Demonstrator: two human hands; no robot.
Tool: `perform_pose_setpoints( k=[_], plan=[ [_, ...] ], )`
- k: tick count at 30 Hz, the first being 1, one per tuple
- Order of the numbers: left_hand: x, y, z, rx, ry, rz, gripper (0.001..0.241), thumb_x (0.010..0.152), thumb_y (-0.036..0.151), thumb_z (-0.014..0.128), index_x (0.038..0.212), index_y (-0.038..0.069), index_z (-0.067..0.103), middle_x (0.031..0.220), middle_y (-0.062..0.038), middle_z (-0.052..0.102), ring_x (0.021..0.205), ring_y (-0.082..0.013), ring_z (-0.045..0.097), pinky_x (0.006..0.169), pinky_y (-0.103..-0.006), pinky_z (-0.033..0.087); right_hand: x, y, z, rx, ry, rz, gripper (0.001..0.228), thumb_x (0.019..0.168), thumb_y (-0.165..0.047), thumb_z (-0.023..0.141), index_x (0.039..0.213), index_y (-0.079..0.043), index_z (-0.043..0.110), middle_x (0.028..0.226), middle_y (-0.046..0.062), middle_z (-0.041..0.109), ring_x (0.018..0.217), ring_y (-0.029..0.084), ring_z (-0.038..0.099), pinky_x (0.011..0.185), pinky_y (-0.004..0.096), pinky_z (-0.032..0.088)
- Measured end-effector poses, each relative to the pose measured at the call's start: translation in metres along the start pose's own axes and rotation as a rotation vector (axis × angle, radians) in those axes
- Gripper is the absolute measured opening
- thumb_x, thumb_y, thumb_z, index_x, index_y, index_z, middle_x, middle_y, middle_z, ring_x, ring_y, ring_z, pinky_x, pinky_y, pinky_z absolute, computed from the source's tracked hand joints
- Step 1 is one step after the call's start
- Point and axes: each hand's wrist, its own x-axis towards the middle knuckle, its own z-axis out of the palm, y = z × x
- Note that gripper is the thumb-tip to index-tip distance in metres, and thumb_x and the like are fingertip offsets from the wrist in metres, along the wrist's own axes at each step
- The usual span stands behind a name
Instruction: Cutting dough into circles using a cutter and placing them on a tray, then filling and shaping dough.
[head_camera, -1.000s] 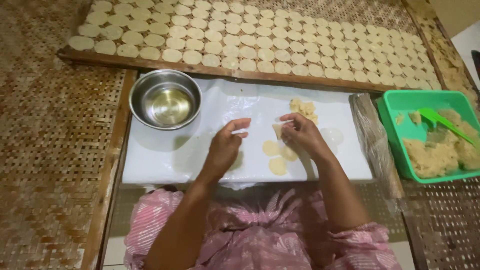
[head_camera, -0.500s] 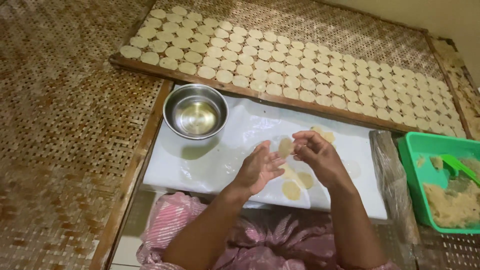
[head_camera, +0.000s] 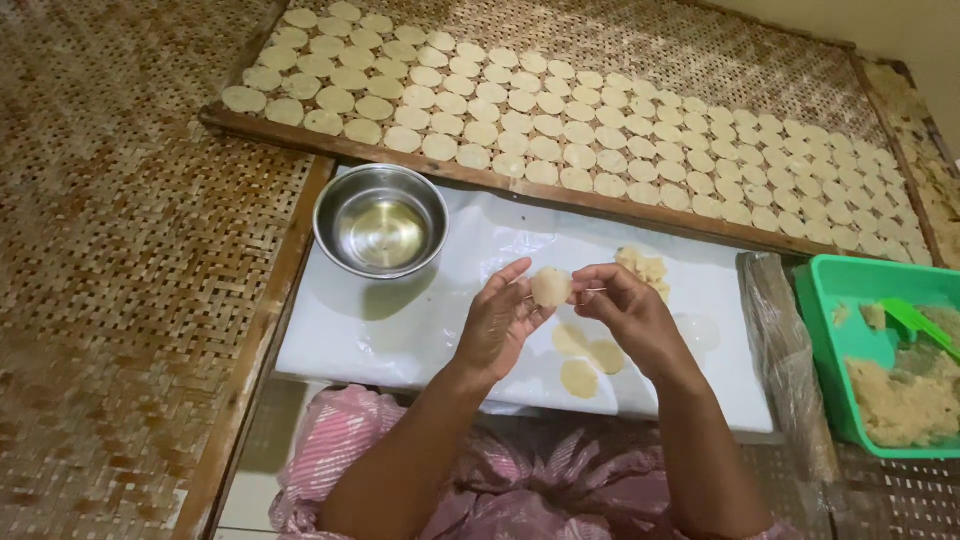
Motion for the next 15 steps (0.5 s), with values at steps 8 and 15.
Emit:
perform_pose_setpoints(
  k=[8, 15],
  plan=[
    [-0.005, 0.016, 0.022, 0.098, 0.017, -0.027, 0.049, 0.099, 0.019, 0.061, 0.143, 0.002, 0.046, 0.120, -0.012, 0.067, 0.108, -0.0207, 0.064, 0.097, -0.0388, 0.053, 0.003, -0.007, 0.001, -0.200, 0.008, 0.018, 0.030, 0.099, -0.010, 0.057, 0.128, -0.005, 0.063, 0.113, 0.008, 0.070, 0.105, 0.015, 0.071, 0.095, 0.033, 0.057],
    [-0.002, 0.023, 0.033, 0.315, 0.039, 0.012, 0.043, 0.102, 0.020, 0.055, 0.141, 0.003, 0.048, 0.117, -0.010, 0.068, 0.105, -0.0169, 0.065, 0.095, -0.0354, 0.052, 0.015, -0.004, -0.005, 0.096, -0.011, 0.053, 0.033, 0.101, -0.017, 0.058, 0.133, -0.005, 0.060, 0.119, 0.006, 0.072, 0.105, 0.013, 0.067, 0.094, 0.031, 0.057]
  ],
)
